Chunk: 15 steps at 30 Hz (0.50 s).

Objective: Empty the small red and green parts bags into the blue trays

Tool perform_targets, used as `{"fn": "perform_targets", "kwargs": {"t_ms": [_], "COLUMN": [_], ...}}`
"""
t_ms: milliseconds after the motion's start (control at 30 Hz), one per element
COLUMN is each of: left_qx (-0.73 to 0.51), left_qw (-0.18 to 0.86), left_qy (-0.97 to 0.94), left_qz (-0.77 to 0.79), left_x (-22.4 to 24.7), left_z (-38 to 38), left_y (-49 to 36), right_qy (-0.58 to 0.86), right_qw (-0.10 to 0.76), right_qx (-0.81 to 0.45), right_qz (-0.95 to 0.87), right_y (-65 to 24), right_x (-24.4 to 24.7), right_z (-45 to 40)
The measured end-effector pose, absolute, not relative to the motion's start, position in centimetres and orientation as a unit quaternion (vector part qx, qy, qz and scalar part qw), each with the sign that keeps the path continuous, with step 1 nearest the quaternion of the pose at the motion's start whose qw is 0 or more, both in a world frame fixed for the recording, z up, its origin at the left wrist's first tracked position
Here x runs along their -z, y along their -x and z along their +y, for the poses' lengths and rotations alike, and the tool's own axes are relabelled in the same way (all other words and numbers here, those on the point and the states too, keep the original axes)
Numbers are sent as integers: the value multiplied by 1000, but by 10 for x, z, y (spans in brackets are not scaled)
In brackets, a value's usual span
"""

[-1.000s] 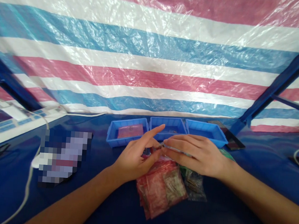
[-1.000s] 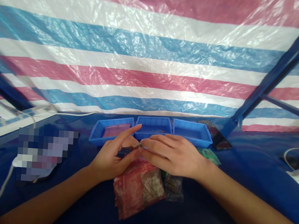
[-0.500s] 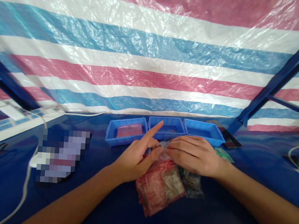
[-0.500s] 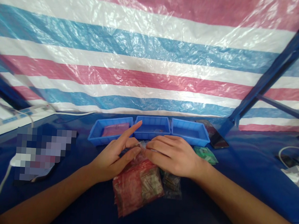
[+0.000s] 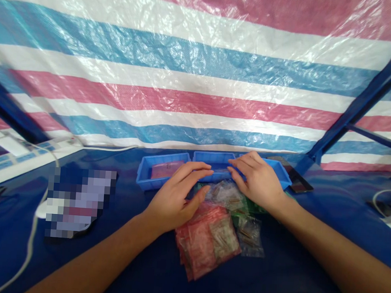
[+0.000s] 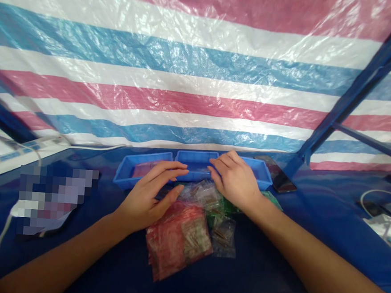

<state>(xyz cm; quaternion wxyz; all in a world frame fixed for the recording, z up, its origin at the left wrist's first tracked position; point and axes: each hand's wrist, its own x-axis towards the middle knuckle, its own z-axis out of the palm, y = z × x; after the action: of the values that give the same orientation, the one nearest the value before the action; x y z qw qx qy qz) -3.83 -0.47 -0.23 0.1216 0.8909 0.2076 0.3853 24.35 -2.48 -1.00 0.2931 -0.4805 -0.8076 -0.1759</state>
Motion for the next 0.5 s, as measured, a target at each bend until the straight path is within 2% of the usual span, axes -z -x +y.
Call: {"fn": "perform_targets", "kwargs": {"t_ms": [267, 500], "left_qx": [-352, -320], "left_qw": [140, 157], "left_qy": [-912, -926], "left_qz": [158, 122], "left_x": [3, -7], "left_z": [-3, -7], "left_y": [36, 42], "right_qy": [409, 339], "right_qw": [352, 333], "right_qx": [98, 41], "right_qz": [-836, -879], "right_y": [-245, -239], "right_x": [1, 4], "right_z": [-37, -45]}}
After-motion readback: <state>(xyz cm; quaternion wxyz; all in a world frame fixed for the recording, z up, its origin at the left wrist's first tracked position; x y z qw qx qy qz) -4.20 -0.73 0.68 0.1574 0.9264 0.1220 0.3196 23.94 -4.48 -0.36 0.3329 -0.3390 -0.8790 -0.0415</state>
